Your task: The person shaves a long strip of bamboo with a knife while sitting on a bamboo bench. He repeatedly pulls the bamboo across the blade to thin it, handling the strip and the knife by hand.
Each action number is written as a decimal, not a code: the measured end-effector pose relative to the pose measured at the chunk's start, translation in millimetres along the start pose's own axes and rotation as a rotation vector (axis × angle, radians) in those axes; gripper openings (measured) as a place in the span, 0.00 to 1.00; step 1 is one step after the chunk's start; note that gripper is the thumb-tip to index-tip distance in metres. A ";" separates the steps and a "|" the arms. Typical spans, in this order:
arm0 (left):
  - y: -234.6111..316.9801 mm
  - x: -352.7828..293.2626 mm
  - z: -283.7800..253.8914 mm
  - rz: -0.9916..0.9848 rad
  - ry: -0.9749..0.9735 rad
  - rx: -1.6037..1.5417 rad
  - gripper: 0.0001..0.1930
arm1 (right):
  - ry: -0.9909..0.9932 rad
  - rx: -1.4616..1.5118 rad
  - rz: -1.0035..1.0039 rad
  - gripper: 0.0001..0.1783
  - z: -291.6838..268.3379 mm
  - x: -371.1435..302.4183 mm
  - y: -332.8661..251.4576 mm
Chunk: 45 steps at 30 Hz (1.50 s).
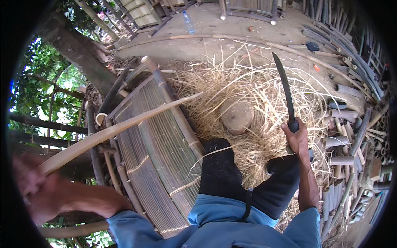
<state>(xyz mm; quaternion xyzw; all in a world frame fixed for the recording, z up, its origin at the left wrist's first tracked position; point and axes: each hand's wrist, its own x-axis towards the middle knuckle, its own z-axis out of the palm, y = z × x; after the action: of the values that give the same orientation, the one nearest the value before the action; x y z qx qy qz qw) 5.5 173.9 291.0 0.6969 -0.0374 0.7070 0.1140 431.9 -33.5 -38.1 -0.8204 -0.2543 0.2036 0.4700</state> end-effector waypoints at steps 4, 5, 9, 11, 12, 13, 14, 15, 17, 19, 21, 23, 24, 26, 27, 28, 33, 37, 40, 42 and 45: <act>-11.7 -60.8 32.9 -0.208 -0.142 -0.371 0.26 | -0.005 -0.025 -0.148 0.24 32.7 -12.1 -2.1; -6.0 -62.2 40.7 -0.129 -0.053 -0.186 0.24 | -0.039 0.009 -0.166 0.23 40.5 -19.9 -9.4; 26.0 -55.4 63.7 0.007 0.239 0.114 0.23 | -0.149 0.253 -0.180 0.21 56.4 -41.1 -27.2; 37.9 -52.4 60.9 0.129 0.218 0.207 0.19 | -0.139 0.203 -0.277 0.20 62.4 -46.2 -43.6; 37.7 -52.0 54.4 0.127 0.206 0.218 0.19 | -0.143 0.155 -0.366 0.20 68.6 -51.8 -52.6; 33.1 -52.1 45.2 0.223 0.210 0.422 0.19 | -0.118 0.130 -0.438 0.21 76.1 -54.6 -60.9; 28.3 -54.7 54.1 0.149 0.271 0.387 0.19 | -0.123 0.123 -0.438 0.21 79.6 -54.7 -61.9; 22.9 -57.2 63.2 0.076 0.328 0.345 0.20 | -0.159 0.098 -0.423 0.21 84.0 -54.7 -61.3; 31.2 -48.7 31.3 0.111 0.237 0.302 0.20 | -0.214 0.042 -0.380 0.21 87.9 -57.2 -62.3; 49.5 -41.6 -1.1 0.170 0.051 0.331 0.20 | -0.215 0.052 -0.405 0.21 93.5 -56.7 -51.2; 57.9 -39.9 2.3 0.184 0.238 0.345 0.17 | -0.224 0.055 -0.423 0.21 94.5 -52.8 -41.5; 62.1 -38.3 -11.5 0.209 0.319 0.230 0.15 | -0.222 0.015 -0.400 0.22 91.7 -46.5 -37.4; 56.8 -40.3 -22.9 0.207 0.317 0.236 0.15 | -0.228 0.015 -0.400 0.22 92.2 -44.4 -35.5; 45.1 -53.5 -38.0 0.179 0.096 0.184 0.16 | -0.227 0.064 -0.376 0.22 100.8 -43.2 -36.4; 28.2 -70.2 -33.2 0.150 0.069 0.273 0.16 | -0.243 0.060 -0.367 0.22 107.1 -46.5 -44.6; 1.6 -89.3 -13.6 0.083 0.049 0.213 0.17 | -0.250 0.063 -0.371 0.22 111.6 -45.6 -45.8; -43.6 -106.7 31.7 -0.086 0.161 0.234 0.20 | -0.235 0.013 -0.418 0.23 122.3 -41.5 -31.6; -2.3 -80.9 42.2 -0.025 0.291 0.237 0.21 | -0.320 0.107 -0.394 0.22 130.7 -52.1 -51.9; 5.3 -89.4 48.7 0.055 0.235 0.261 0.22 | -0.468 0.236 -0.240 0.21 143.6 -64.9 -83.2; 12.8 -101.2 50.9 0.061 0.160 0.237 0.21 | -0.409 0.108 -0.500 0.21 152.1 -72.9 -103.2; 16.2 -112.7 75.8 0.085 0.186 0.269 0.20 | -0.472 0.130 -0.579 0.23 169.5 -84.8 -138.4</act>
<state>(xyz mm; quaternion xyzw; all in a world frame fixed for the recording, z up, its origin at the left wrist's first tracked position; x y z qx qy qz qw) 76.4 129.8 182.6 0.6354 0.0388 0.7712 -0.0074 236.7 87.4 10.5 -0.6135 -0.5633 0.2615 0.4878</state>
